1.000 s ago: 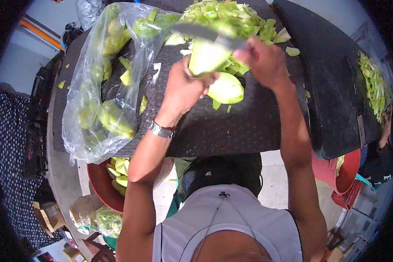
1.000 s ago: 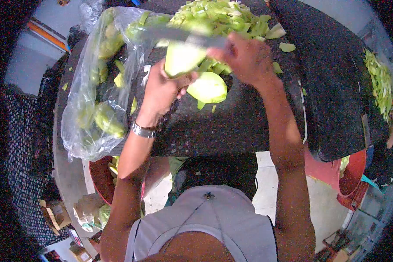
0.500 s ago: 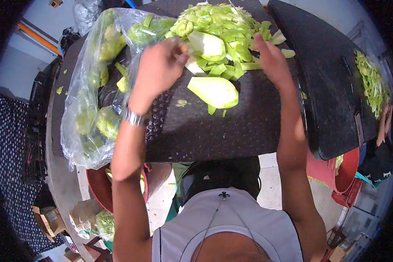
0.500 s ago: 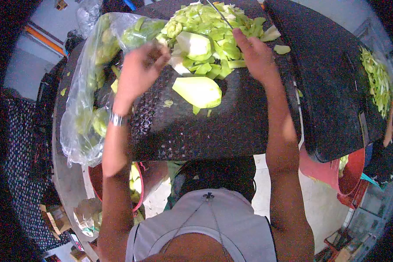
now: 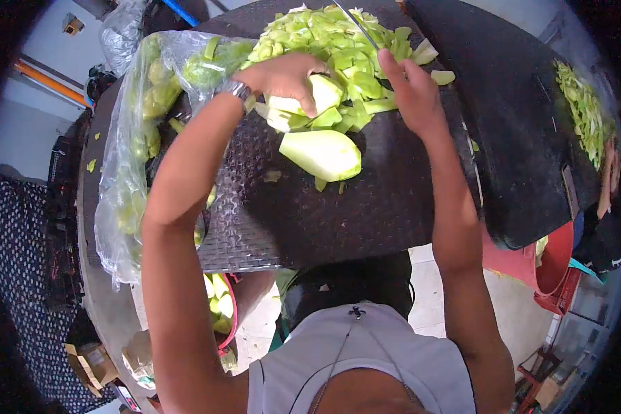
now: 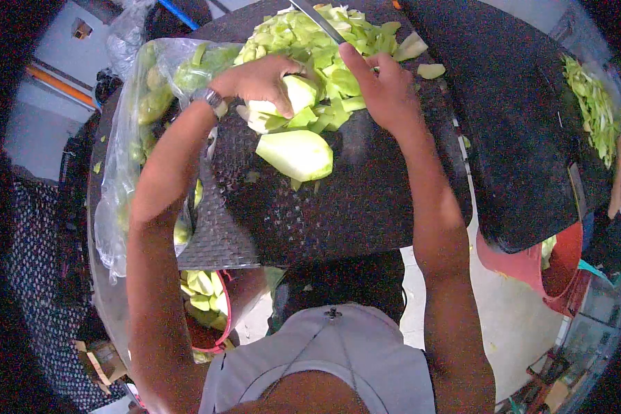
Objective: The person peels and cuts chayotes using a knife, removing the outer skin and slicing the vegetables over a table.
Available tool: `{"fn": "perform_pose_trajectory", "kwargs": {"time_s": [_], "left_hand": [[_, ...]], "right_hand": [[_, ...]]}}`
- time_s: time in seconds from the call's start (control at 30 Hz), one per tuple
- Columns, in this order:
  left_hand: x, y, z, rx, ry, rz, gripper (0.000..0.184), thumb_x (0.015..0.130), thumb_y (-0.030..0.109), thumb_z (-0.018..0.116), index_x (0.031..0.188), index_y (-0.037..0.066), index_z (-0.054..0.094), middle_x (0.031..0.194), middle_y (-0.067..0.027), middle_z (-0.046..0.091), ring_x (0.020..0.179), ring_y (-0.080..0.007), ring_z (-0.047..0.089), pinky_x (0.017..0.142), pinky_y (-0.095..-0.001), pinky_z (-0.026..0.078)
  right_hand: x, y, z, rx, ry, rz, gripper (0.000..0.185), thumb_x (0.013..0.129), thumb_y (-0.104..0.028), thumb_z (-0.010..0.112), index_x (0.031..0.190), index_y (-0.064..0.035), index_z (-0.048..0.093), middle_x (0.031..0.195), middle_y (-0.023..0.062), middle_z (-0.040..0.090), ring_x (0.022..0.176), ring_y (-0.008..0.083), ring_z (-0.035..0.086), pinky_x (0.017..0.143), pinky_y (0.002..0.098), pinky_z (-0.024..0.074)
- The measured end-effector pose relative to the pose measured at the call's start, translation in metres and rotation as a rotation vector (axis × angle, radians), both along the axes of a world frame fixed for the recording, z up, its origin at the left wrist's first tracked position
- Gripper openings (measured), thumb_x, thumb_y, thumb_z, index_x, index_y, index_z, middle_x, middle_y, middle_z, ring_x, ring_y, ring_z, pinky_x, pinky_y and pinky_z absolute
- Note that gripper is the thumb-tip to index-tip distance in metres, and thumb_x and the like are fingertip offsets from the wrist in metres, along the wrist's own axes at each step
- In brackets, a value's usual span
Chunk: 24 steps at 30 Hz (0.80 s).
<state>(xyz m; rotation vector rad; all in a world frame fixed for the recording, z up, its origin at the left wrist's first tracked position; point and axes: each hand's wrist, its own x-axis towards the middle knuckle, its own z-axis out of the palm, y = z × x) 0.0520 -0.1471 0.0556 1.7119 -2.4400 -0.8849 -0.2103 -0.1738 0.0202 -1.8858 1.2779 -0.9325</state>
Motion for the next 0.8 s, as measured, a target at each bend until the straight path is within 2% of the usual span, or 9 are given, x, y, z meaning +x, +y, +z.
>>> {"fn": "perform_pose_trajectory", "kwargs": {"time_s": [0.03, 0.13, 0.17, 0.27, 0.3, 0.4, 0.53, 0.67, 0.8], "left_hand": [[0.003, 0.004, -0.014, -0.176, 0.050, -0.028, 0.068, 0.063, 0.025, 0.090, 0.123, 0.003, 0.067, 0.104, -0.0138, 0.075, 0.095, -0.0233, 0.071, 0.084, -0.0370, 0.054], [0.002, 0.035, -0.019, -0.252, 0.405, 0.192, 0.058, 0.071, 0.030, 0.089, 0.118, 0.004, 0.068, 0.100, -0.0102, 0.075, 0.091, -0.0238, 0.070, 0.083, -0.0373, 0.054], [0.001, 0.044, -0.023, -0.361, 0.519, 0.267, 0.048, 0.078, 0.027, 0.086, 0.117, 0.004, 0.069, 0.097, -0.0059, 0.075, 0.087, -0.0198, 0.070, 0.081, -0.0346, 0.055], [-0.012, 0.069, -0.010, -0.221, 0.884, 0.506, 0.050, 0.078, 0.014, 0.087, 0.121, 0.000, 0.065, 0.109, -0.0068, 0.073, 0.097, -0.0166, 0.066, 0.089, -0.0319, 0.053], [-0.018, 0.079, -0.011, -0.278, 0.849, 0.516, 0.050, 0.078, 0.013, 0.086, 0.121, 0.000, 0.065, 0.110, -0.0075, 0.073, 0.098, -0.0172, 0.066, 0.089, -0.0322, 0.053], [-0.034, 0.107, -0.019, -0.511, 0.725, 0.482, 0.047, 0.078, 0.009, 0.083, 0.121, 0.000, 0.066, 0.112, -0.0093, 0.072, 0.101, -0.0189, 0.067, 0.090, -0.0334, 0.053], [-0.057, 0.132, -0.022, -0.453, 0.832, 0.700, 0.047, 0.078, 0.008, 0.079, 0.122, -0.001, 0.065, 0.112, -0.0106, 0.072, 0.102, -0.0211, 0.067, 0.090, -0.0349, 0.053], [-0.057, 0.145, -0.032, -0.520, 0.716, 0.731, 0.046, 0.079, 0.012, 0.084, 0.120, 0.001, 0.064, 0.108, -0.0116, 0.072, 0.100, -0.0200, 0.067, 0.089, -0.0348, 0.053], [-0.057, 0.166, -0.011, -0.411, 0.914, 0.675, 0.042, 0.082, 0.012, 0.086, 0.115, 0.000, 0.063, 0.104, -0.0090, 0.072, 0.096, -0.0148, 0.067, 0.086, -0.0312, 0.054]], "right_hand": [[0.001, -0.002, -0.003, -0.012, 0.006, 0.000, 0.078, 0.088, -0.077, 0.058, 0.103, -0.0005, 0.070, 0.096, 0.0269, 0.071, 0.096, 0.0419, 0.070, 0.087, 0.0476, 0.0527], [0.009, 0.009, -0.001, -0.111, -0.009, 0.027, 0.071, 0.088, -0.073, 0.062, 0.099, -0.0037, 0.069, 0.084, 0.0212, 0.071, 0.084, 0.0390, 0.072, 0.077, 0.0468, 0.0544], [0.010, 0.015, 0.002, -0.155, -0.015, 0.041, 0.068, 0.088, -0.072, 0.063, 0.096, -0.0049, 0.069, 0.079, 0.0188, 0.071, 0.080, 0.0378, 0.072, 0.074, 0.0464, 0.0550], [0.012, 0.037, 0.020, -0.235, 0.095, 0.162, 0.049, 0.090, -0.054, 0.071, 0.089, -0.0051, 0.063, 0.060, 0.0064, 0.057, 0.055, 0.0203, 0.059, 0.056, 0.0376, 0.0456], [0.017, 0.038, 0.009, -0.401, 0.119, 0.176, 0.046, 0.085, -0.050, 0.077, 0.089, -0.0070, 0.062, 0.056, 0.0031, 0.056, 0.050, 0.0206, 0.058, 0.052, 0.0356, 0.0457], [0.024, 0.052, 0.009, -0.546, 0.205, 0.288, 0.048, 0.081, -0.050, 0.081, 0.089, -0.0073, 0.061, 0.056, 0.0030, 0.057, 0.049, 0.0223, 0.060, 0.052, 0.0366, 0.0477], [0.026, 0.059, 0.008, -0.641, 0.195, 0.370, 0.052, 0.078, -0.050, 0.085, 0.085, -0.0067, 0.057, 0.056, 0.0034, 0.059, 0.047, 0.0224, 0.060, 0.049, 0.0376, 0.0477], [0.024, 0.051, 0.007, -0.556, 0.253, 0.419, 0.052, 0.082, -0.055, 0.079, 0.085, -0.0076, 0.057, 0.061, 0.0070, 0.062, 0.055, 0.0276, 0.065, 0.054, 0.0414, 0.0493], [0.012, 0.013, 0.002, -0.354, 0.379, 0.243, 0.050, 0.090, -0.058, 0.068, 0.094, -0.0080, 0.062, 0.071, 0.0129, 0.066, 0.069, 0.0321, 0.068, 0.065, 0.0441, 0.0505]]}}
